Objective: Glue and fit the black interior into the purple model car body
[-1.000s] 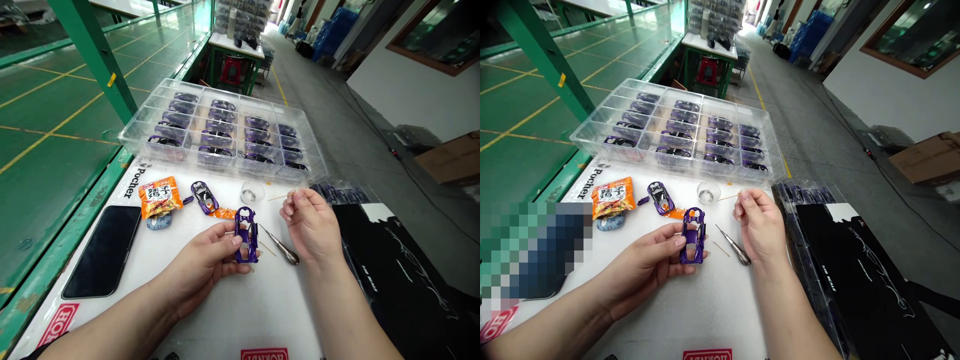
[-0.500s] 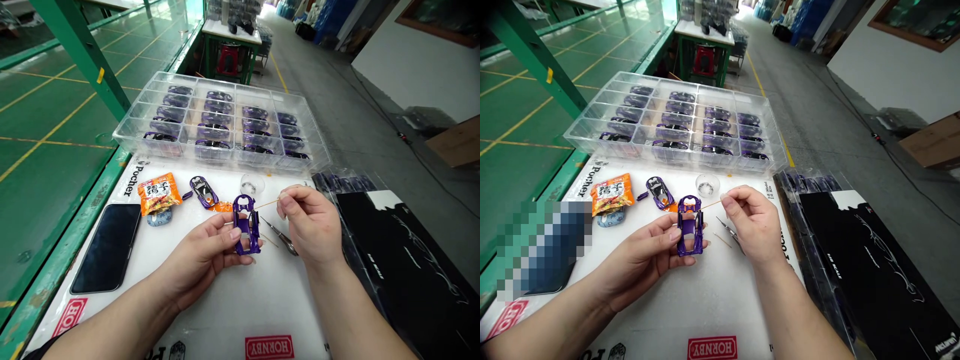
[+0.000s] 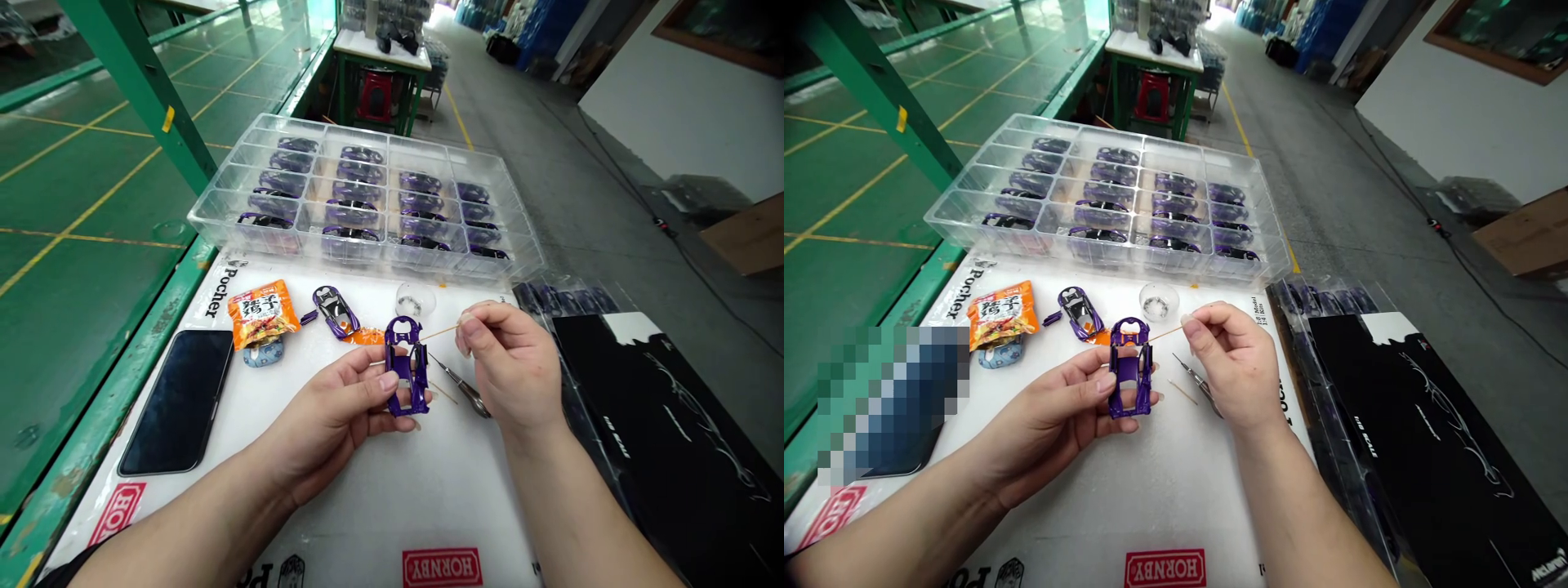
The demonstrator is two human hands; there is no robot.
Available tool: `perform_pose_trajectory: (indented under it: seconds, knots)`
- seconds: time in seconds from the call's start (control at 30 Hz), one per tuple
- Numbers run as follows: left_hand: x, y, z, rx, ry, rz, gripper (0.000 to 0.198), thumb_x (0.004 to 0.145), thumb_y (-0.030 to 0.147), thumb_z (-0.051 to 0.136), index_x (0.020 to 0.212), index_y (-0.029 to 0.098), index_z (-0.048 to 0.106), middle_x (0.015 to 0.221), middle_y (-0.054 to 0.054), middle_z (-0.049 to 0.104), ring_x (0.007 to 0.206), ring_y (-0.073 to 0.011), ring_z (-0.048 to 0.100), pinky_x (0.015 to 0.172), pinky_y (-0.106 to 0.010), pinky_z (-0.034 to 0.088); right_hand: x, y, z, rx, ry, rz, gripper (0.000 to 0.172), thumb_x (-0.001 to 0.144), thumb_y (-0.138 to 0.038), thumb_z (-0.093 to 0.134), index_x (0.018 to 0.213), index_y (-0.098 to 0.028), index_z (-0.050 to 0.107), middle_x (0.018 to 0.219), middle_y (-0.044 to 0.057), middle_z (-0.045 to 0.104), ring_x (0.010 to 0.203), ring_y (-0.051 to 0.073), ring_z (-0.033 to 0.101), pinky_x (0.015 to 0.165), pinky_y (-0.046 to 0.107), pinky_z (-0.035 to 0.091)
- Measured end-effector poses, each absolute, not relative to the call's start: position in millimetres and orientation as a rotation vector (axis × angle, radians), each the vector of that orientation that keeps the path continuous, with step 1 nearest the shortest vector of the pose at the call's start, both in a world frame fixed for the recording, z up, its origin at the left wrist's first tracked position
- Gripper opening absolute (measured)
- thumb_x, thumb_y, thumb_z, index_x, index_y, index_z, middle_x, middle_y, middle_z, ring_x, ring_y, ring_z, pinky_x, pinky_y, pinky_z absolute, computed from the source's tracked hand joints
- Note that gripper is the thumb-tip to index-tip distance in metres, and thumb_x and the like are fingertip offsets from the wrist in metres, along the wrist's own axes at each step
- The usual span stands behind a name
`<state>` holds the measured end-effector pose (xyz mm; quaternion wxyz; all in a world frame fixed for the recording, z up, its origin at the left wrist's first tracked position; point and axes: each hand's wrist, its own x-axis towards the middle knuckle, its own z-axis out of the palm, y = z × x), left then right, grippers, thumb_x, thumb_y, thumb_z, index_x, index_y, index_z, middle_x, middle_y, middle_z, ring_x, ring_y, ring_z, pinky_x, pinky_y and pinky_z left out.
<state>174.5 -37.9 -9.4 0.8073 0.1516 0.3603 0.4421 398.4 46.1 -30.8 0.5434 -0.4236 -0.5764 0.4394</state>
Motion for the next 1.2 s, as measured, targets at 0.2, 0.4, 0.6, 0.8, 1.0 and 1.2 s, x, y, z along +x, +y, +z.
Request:
perform_pose_trajectory:
  seconds: [0.2, 0.4, 0.6, 0.8, 1.0, 1.2]
  knots:
    - [173.6, -38.0, -9.3, 0.325, 0.767, 0.949, 0.040, 0.097, 0.028, 0.089, 0.134, 0.017, 0.076, 0.108, -0.012, 0.079, 0.110, -0.0283, 0.081, 0.086, -0.031, 0.068, 399.9, 46.4, -32.4, -0.969, -1.372, 1.063, 0.018, 0.098, -0.042, 0.092, 0.096, -0.027, 0.081, 0.084, 0.000, 0.070, 0.070, 0.016, 0.059, 0.062, 0.031, 0.047]
    - [174.4, -37.9, -10.2, 0.318, 0.757, 0.953, 0.041, 0.097, 0.028, 0.089, 0.134, 0.017, 0.076, 0.110, -0.012, 0.079, 0.108, -0.0268, 0.080, 0.085, -0.031, 0.068, 400.1, 47.3, -34.1, -0.954, -1.350, 1.088, 0.015, 0.098, -0.039, 0.092, 0.098, -0.027, 0.082, 0.084, -0.001, 0.070, 0.069, 0.015, 0.059, 0.062, 0.031, 0.046]
    - [174.0, -38.4, -9.8, 0.330, 0.764, 0.952, 0.040, 0.098, 0.027, 0.087, 0.134, 0.016, 0.075, 0.122, -0.015, 0.080, 0.111, -0.0281, 0.082, 0.085, -0.031, 0.068, 400.0, 48.0, -34.0, -0.954, -1.342, 1.068, 0.017, 0.098, -0.040, 0.093, 0.097, -0.026, 0.082, 0.084, -0.001, 0.070, 0.069, 0.014, 0.059, 0.061, 0.031, 0.046]
    - [173.8, -37.8, -9.1, 0.324, 0.768, 0.950, 0.042, 0.096, 0.029, 0.089, 0.134, 0.016, 0.075, 0.114, -0.014, 0.080, 0.111, -0.0291, 0.082, 0.085, -0.032, 0.068, 399.4, 48.1, -33.1, -0.940, -1.336, 1.088, 0.017, 0.098, -0.040, 0.092, 0.097, -0.026, 0.082, 0.082, -0.001, 0.069, 0.067, 0.014, 0.058, 0.061, 0.030, 0.046]
    - [174.1, -38.4, -10.5, 0.320, 0.761, 0.953, 0.044, 0.094, 0.031, 0.092, 0.133, 0.017, 0.077, 0.110, -0.012, 0.081, 0.110, -0.0289, 0.081, 0.085, -0.032, 0.066, 399.3, 48.6, -32.4, -0.952, -1.312, 1.095, 0.019, 0.097, -0.041, 0.093, 0.096, -0.026, 0.082, 0.081, -0.001, 0.068, 0.067, 0.014, 0.057, 0.060, 0.030, 0.045]
    - [173.8, -39.8, -11.2, 0.334, 0.766, 0.956, 0.040, 0.096, 0.029, 0.091, 0.132, 0.020, 0.079, 0.119, -0.013, 0.081, 0.109, -0.0269, 0.081, 0.085, -0.031, 0.066, 400.0, 47.9, -30.9, -0.965, -1.336, 1.089, 0.018, 0.098, -0.040, 0.092, 0.097, -0.025, 0.081, 0.081, -0.001, 0.069, 0.068, 0.014, 0.058, 0.060, 0.030, 0.046]
